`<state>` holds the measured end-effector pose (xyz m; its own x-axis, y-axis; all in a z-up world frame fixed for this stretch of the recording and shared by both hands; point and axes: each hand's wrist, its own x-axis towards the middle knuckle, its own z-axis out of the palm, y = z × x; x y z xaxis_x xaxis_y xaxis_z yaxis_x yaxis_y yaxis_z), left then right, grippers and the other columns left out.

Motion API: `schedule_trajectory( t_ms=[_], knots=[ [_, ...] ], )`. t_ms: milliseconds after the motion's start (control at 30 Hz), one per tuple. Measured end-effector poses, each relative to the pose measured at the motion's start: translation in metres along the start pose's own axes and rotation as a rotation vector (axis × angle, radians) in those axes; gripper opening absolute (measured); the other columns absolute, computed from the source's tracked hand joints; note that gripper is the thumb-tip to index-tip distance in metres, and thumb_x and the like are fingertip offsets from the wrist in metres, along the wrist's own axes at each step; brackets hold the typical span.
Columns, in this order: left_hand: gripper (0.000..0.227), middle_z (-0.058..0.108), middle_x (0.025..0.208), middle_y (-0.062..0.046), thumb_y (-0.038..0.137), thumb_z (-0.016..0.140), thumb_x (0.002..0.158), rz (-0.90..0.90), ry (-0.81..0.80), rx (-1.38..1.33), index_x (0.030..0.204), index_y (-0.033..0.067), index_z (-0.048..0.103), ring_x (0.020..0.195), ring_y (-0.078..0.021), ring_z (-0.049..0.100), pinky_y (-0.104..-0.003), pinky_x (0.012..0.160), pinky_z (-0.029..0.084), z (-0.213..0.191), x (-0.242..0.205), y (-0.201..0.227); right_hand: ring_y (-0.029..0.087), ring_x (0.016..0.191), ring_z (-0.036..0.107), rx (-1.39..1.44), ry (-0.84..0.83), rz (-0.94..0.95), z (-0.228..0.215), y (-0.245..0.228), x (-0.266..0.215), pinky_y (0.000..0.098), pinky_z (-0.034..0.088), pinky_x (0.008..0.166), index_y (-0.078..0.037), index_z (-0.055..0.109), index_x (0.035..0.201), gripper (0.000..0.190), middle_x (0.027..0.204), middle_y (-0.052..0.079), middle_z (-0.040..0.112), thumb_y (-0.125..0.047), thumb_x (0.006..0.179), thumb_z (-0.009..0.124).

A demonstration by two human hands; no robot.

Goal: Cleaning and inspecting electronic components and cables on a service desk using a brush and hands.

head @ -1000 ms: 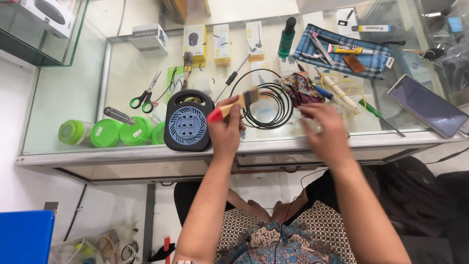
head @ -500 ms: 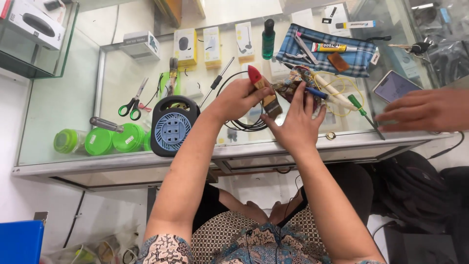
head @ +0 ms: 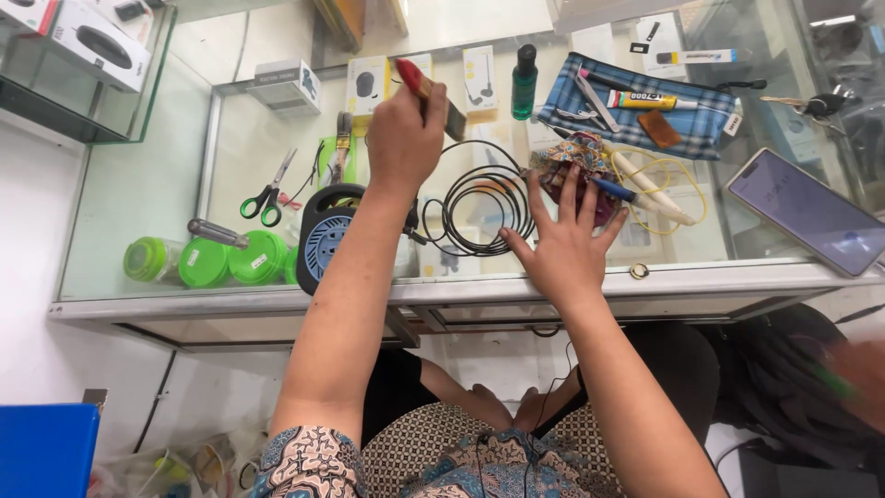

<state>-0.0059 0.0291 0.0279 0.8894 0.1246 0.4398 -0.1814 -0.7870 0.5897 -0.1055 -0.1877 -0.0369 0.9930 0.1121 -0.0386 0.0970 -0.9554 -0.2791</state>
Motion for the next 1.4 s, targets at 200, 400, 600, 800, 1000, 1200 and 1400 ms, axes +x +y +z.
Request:
schedule_trajectory(
  t_ms=[200,400,600,800,1000,1200,1400],
  knots=[
    [0.038,0.070,0.059,0.010,0.058,0.053,0.095,-0.151,-0.360,-0.135,0.081,0.0252,0.068,0.059,-0.0135,0.074,-0.036,0.075,0.058,0.022,-0.002,0.000,0.041,0.159,0.000,-0.032,-0.032,-0.064,0.004,0.004,-0.001,0.0815,0.000,0.110,-0.042,0.028,0.161,0.071,0.173,0.014,0.016,-0.073,0.097,0.034],
    [0.038,0.074,0.092,-0.019,0.046,0.054,0.099,-0.193,-0.291,0.245,0.096,0.0098,0.065,0.100,-0.0448,0.071,-0.058,0.087,0.055,-0.012,0.001,-0.018,0.040,0.159,0.000,-0.024,-0.023,-0.034,0.008,0.004,-0.001,0.0810,-0.001,0.111,-0.039,0.029,0.162,0.076,0.173,0.013,0.016,-0.074,0.095,0.037],
    [0.038,0.068,0.071,-0.018,0.044,0.055,0.095,-0.113,-0.273,0.400,0.080,0.0097,0.064,0.081,-0.0493,0.072,-0.057,0.070,0.059,-0.037,-0.020,-0.052,0.041,0.159,0.003,-0.002,0.029,-0.044,0.013,0.006,-0.001,0.0808,-0.001,0.112,-0.031,0.033,0.161,0.077,0.173,0.015,0.020,-0.072,0.096,0.040],
    [0.039,0.067,0.065,-0.018,0.040,0.057,0.097,-0.135,-0.343,0.076,0.082,0.0043,0.062,0.083,-0.0471,0.070,-0.055,0.072,0.055,-0.065,-0.068,-0.015,0.040,0.159,0.002,0.011,0.019,-0.038,0.014,0.006,-0.001,0.0814,0.001,0.112,-0.031,0.032,0.162,0.079,0.173,0.014,0.018,-0.073,0.096,0.038],
    [0.025,0.064,0.051,-0.002,0.036,0.060,0.098,-0.101,-0.168,-0.152,0.089,0.0136,0.069,0.057,-0.0204,0.072,-0.036,0.068,0.057,-0.100,-0.082,-0.005,0.039,0.159,0.005,0.026,0.070,-0.050,0.012,0.004,-0.005,0.0794,0.002,0.114,-0.028,0.034,0.161,0.077,0.173,0.014,0.021,-0.072,0.098,0.037],
    [0.020,0.065,0.052,-0.003,0.031,0.062,0.098,-0.066,-0.212,-0.463,0.097,0.0151,0.074,0.055,-0.0172,0.071,-0.030,0.063,0.058,-0.065,-0.139,0.027,0.038,0.159,0.003,0.038,0.033,-0.025,0.014,0.005,-0.001,0.0801,-0.001,0.114,-0.028,0.032,0.162,0.083,0.173,0.013,0.019,-0.075,0.094,0.039],
    [0.046,0.065,0.061,-0.025,0.042,0.057,0.097,-0.089,-0.333,-0.062,0.084,-0.0011,0.066,0.073,-0.0491,0.069,-0.057,0.069,0.053,-0.045,-0.145,-0.003,0.036,0.159,-0.001,0.077,-0.061,0.038,-0.001,-0.003,0.002,0.0784,-0.004,0.114,-0.025,0.030,0.163,0.088,0.174,0.010,0.015,-0.073,0.091,0.045]
  ],
)
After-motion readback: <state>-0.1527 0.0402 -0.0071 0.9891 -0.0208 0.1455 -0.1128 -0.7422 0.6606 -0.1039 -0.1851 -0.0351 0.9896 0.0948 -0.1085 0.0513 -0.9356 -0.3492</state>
